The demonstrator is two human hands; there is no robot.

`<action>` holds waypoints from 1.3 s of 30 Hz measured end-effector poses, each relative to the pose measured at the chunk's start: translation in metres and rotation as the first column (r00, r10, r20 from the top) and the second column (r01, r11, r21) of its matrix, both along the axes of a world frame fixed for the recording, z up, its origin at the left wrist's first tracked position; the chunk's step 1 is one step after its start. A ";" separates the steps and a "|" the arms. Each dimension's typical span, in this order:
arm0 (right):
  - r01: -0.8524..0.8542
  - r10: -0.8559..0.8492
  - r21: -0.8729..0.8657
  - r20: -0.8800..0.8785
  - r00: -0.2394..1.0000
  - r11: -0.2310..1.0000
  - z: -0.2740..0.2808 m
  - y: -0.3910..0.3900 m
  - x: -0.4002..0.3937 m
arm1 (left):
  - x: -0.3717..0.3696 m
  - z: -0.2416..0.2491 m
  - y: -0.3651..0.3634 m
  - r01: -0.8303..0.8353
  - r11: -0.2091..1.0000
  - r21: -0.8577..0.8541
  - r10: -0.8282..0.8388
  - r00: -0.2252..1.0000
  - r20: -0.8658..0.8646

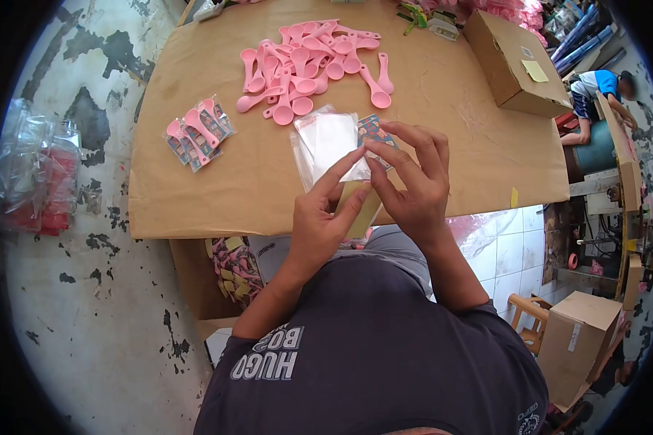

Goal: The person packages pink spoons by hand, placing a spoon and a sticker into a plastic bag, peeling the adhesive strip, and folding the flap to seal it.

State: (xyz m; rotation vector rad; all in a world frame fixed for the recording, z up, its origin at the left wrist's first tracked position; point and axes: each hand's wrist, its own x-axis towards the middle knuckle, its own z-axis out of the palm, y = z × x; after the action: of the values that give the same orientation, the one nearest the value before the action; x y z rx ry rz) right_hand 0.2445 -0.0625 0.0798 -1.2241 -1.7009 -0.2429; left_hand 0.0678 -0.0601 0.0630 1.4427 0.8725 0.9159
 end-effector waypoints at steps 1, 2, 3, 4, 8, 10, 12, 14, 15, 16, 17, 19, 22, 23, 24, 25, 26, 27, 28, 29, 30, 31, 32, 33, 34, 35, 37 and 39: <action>0.015 -0.015 0.015 0.011 1.000 1.000 -0.002 0.000 0.000 | -0.001 -0.001 0.000 0.016 0.999 0.037 -0.014 0.999 -0.053; 0.032 -0.032 0.029 0.021 0.999 0.999 -0.003 0.000 0.000 | 0.001 0.000 -0.001 0.013 0.999 0.038 -0.011 0.998 -0.055; 0.031 -0.032 0.030 0.019 0.999 0.999 -0.004 -0.001 0.001 | 0.004 0.001 -0.001 -0.018 0.998 0.052 0.020 0.999 -0.040; 0.021 -0.022 0.025 0.011 1.000 0.999 -0.005 -0.002 0.002 | 0.006 0.001 -0.001 -0.048 0.997 0.065 0.049 0.998 -0.024; 0.010 -0.010 0.030 0.001 1.000 0.999 -0.010 -0.003 0.012 | 0.007 -0.001 0.002 0.005 0.997 0.071 -0.003 0.999 -0.033; 0.022 -0.022 0.033 0.013 1.000 0.999 -0.010 -0.005 0.015 | 0.007 0.002 0.002 0.083 0.995 0.050 -0.080 0.995 -0.058; 0.034 -0.035 0.035 0.026 0.999 0.999 -0.011 -0.006 0.018 | 0.009 0.004 0.001 0.099 0.994 0.038 -0.096 0.992 -0.087; 0.033 -0.033 0.058 0.010 0.999 0.998 -0.013 -0.005 0.019 | 0.009 0.008 -0.001 0.113 0.993 0.028 -0.109 0.988 -0.113; 0.035 -0.036 0.062 0.010 0.999 0.997 -0.012 -0.004 0.020 | 0.008 0.012 -0.001 0.135 0.991 0.028 -0.129 0.980 -0.154; 0.025 -0.024 0.050 -0.009 1.000 0.998 -0.013 -0.003 0.021 | 0.008 0.015 -0.001 0.157 0.987 0.025 -0.149 0.969 -0.195; 0.015 -0.014 0.037 -0.028 1.000 0.999 -0.013 -0.003 0.021 | 0.009 0.018 -0.002 0.160 0.987 0.025 -0.152 0.969 -0.194; -0.027 0.028 0.010 -0.099 0.995 1.000 -0.012 -0.002 0.025 | 0.012 0.022 -0.004 0.142 0.990 0.015 -0.139 0.984 -0.114; -0.046 0.033 -0.043 -0.273 0.961 0.998 -0.006 -0.001 0.032 | 0.005 0.011 0.003 0.232 0.972 -0.031 -0.234 0.967 -0.099; -0.020 -0.008 -0.072 -0.372 0.928 0.997 -0.004 0.001 0.037 | 0.004 0.012 0.003 0.230 0.973 -0.031 -0.232 0.968 -0.097; -0.077 0.027 -0.074 -0.523 0.852 0.994 -0.006 0.004 0.044 | 0.002 0.013 0.003 0.227 0.972 -0.066 -0.231 0.971 -0.065; -0.081 0.030 -0.075 -0.522 0.853 0.994 -0.006 0.003 0.048 | 0.000 0.014 0.003 0.224 0.969 -0.102 -0.228 0.973 -0.033; -0.157 0.065 -0.081 -0.658 0.750 0.984 -0.003 0.002 0.051 | 0.000 0.012 0.002 0.221 0.970 -0.102 -0.226 0.974 -0.031; -0.230 0.091 -0.072 -0.774 0.627 0.971 0.000 0.002 0.052 | 0.002 0.008 0.001 0.172 0.979 -0.106 -0.167 0.985 0.052; -0.214 0.099 -0.085 -0.684 0.723 0.973 -0.002 0.001 0.050 | 0.004 0.005 0.001 0.124 0.985 -0.117 -0.108 0.985 0.137; -0.213 0.099 -0.086 -0.679 0.727 0.973 0.001 -0.002 0.046 | 0.003 0.005 0.002 0.125 0.985 -0.116 -0.108 0.984 0.143; -0.181 0.108 -0.106 -0.486 0.867 0.978 0.008 -0.005 0.038 | 0.001 0.004 0.003 0.117 0.987 -0.107 -0.102 0.986 0.131; -0.147 0.112 -0.117 -0.266 0.957 0.982 0.012 -0.007 0.031 | -0.001 0.004 0.004 0.107 0.989 -0.097 -0.095 0.989 0.118; -0.124 0.101 -0.108 -0.199 0.975 0.986 0.012 -0.007 0.024 | -0.002 0.004 0.004 0.103 0.990 -0.100 -0.091 0.988 0.121; -0.127 0.103 -0.112 -0.197 0.975 0.986 0.012 -0.008 0.019 | -0.004 0.006 0.005 0.128 0.986 -0.107 -0.118 0.988 0.096; -0.075 0.065 -0.087 -0.105 0.992 0.993 0.011 -0.008 0.015 | -0.005 0.007 0.006 0.153 0.982 -0.114 -0.146 0.987 0.070; -0.023 0.023 -0.055 -0.013 1.000 0.998 0.011 -0.007 0.013 | -0.005 0.008 0.005 0.151 0.982 -0.114 -0.144 0.987 0.071; -0.003 0.003 -0.046 0.000 1.000 0.999 0.005 -0.005 0.012 | -0.004 0.010 0.004 0.179 0.975 -0.132 -0.162 0.978 0.132; 0.018 -0.017 -0.035 0.014 1.000 0.999 0.004 -0.005 0.011 | -0.004 0.010 0.004 0.180 0.974 -0.140 -0.162 0.978 0.127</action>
State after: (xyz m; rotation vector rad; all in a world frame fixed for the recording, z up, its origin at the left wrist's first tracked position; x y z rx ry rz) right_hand 0.2552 -0.0671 0.0834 -1.2663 -1.7134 -0.2327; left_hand 0.0640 -0.0563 0.0728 1.2996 0.7044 0.7783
